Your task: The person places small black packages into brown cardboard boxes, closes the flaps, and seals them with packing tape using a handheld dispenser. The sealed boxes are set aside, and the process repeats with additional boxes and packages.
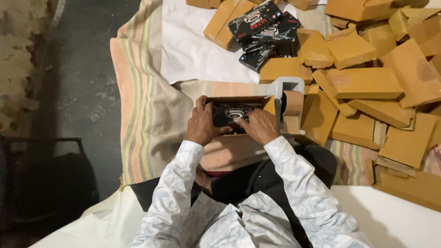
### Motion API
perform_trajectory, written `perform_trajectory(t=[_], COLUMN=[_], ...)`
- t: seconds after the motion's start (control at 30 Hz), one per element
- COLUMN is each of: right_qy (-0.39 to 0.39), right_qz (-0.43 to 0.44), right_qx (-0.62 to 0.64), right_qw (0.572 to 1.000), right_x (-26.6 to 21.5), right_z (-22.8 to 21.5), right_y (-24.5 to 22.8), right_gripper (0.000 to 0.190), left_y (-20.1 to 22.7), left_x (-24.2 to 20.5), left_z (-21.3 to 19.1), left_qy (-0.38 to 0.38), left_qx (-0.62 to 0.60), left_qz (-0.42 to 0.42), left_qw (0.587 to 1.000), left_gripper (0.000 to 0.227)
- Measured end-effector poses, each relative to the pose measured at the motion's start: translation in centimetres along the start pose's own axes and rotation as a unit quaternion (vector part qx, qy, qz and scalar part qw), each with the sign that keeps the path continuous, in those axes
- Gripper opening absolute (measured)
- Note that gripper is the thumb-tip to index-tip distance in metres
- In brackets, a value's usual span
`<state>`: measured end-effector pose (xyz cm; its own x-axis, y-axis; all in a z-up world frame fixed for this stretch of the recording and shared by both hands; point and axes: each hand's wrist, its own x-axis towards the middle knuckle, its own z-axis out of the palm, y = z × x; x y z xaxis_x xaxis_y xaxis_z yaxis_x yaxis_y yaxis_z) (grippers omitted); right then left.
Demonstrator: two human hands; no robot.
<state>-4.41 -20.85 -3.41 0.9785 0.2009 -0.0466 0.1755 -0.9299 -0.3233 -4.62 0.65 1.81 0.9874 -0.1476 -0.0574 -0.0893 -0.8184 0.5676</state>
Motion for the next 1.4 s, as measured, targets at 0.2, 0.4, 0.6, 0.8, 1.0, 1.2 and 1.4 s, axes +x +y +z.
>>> perform_trajectory(t=[0.2, 0.4, 0.6, 0.8, 1.0, 1.2, 1.4], right_qy=[0.357, 0.214, 0.138, -0.027, -0.005, 0.153, 0.335], right_qz=[0.005, 0.008, -0.092, -0.07, -0.058, -0.045, -0.072], right_qx=[-0.036, 0.111, 0.055, 0.165, 0.069, 0.076, -0.022], right_qw=[0.933, 0.97, 0.985, 0.983, 0.996, 0.984, 0.939], right_x=[-4.4, -4.1, -2.1, -1.4, -0.4, 0.2, 0.2], right_z=[-0.8, -2.5, -1.6, 0.5, -0.7, -0.2, 1.0], right_y=[0.4, 2.5, 4.5, 3.6, 2.4, 1.6, 0.5], right_gripper=[0.038, 0.053, 0.081, 0.09, 0.096, 0.053, 0.023], left_y=[-0.4, -0.5, -0.4, 0.1, -1.3, -2.4, -2.4], left_x=[-0.4, 0.3, 0.1, 0.8, 0.2, 1.4, 1.8], left_z=[0.8, 1.2, 1.2, 0.7, 2.1, 3.8, 6.0], left_qy=[0.143, 0.154, 0.11, 0.084, 0.123, 0.044, 0.265], left_qx=[0.016, 0.032, 0.041, 0.055, -0.046, -0.048, 0.096], left_qz=[0.073, 0.091, 0.106, 0.129, 0.178, 0.052, 0.171], left_qw=[0.987, 0.983, 0.987, 0.987, 0.975, 0.996, 0.944], left_gripper=[0.078, 0.065, 0.114, 0.114, 0.086, 0.049, 0.05])
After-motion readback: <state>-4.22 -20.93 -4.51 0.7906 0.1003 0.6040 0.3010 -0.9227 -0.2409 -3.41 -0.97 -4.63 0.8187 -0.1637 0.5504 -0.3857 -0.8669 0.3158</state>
